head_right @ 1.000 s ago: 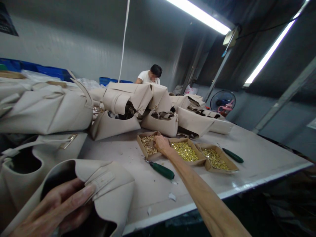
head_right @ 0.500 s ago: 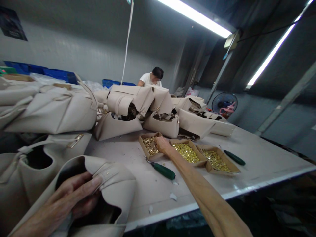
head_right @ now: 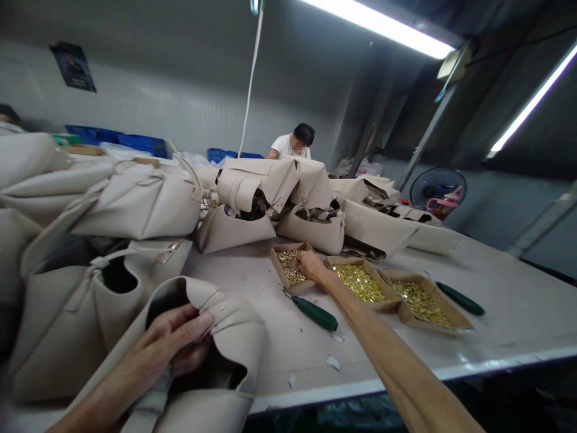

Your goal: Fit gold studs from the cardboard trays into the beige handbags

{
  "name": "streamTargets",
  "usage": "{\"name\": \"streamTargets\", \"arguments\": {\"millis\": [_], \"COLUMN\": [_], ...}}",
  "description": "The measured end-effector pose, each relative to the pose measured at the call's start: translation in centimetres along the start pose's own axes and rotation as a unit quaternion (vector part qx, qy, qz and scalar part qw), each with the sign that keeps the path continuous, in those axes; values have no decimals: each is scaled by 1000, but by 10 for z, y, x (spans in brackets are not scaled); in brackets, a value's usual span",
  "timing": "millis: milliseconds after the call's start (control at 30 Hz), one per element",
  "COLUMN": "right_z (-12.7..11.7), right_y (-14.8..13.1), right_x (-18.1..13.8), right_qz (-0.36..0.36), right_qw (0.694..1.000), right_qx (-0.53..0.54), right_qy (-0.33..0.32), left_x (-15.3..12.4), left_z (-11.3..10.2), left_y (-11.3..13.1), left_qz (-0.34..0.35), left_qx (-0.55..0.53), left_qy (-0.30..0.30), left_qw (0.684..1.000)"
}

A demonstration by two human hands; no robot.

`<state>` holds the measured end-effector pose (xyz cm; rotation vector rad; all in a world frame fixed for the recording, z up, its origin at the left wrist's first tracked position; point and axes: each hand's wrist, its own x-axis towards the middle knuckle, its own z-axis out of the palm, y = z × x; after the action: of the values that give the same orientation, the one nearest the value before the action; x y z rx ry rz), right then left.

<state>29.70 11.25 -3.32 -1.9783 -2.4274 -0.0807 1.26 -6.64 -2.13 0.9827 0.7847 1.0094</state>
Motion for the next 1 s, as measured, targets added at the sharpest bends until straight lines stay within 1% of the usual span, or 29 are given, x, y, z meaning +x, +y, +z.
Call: {"name": "streamTargets", "arguments": {"millis": [67,133,200,267,333,367,400,467,567,700,867,1000], "right_z": [-6,-17,-32,-50,-66,-74,-80,-89,-93,-94,-98,-103], "right_y": [-2,-9,-24,-48,-77,-92,-105,-126,-143,-147,-151,-153], "right_x": [-2,-11,-30,-58,-90,-104,-117,-133,-139,-134,-136,-136], "right_qz": [-15,-26,-44,-79,-131,-153,-171,-202,-234,-255,-271,-286], "right_qw": [999,996,991,978,935,917,906,902,911,919,935,940], "right_qx": [34,73,111,179,318,356,376,372,327,279,205,157], "right_qy": [13,37,58,74,91,94,89,82,92,109,98,101], "left_x": [0,0,0,0,-1,-1,-2,-3,-6,-7,-4,-3], "left_z": [2,4,5,5,5,5,5,6,9,10,8,8], "left_y": [1,1,0,-1,-2,-2,-2,0,3,2,-4,-5], "left_qz": [17,30,45,53,66,73,79,88,90,104,109,106], "left_qx": [-7,-18,-36,-45,-50,-51,-51,-49,-55,-76,-80,-84], "left_qy": [2,2,5,-4,-12,-15,-16,-14,-17,-27,-24,-22], "left_qw": [1000,999,998,998,996,996,995,995,994,991,990,991]}}
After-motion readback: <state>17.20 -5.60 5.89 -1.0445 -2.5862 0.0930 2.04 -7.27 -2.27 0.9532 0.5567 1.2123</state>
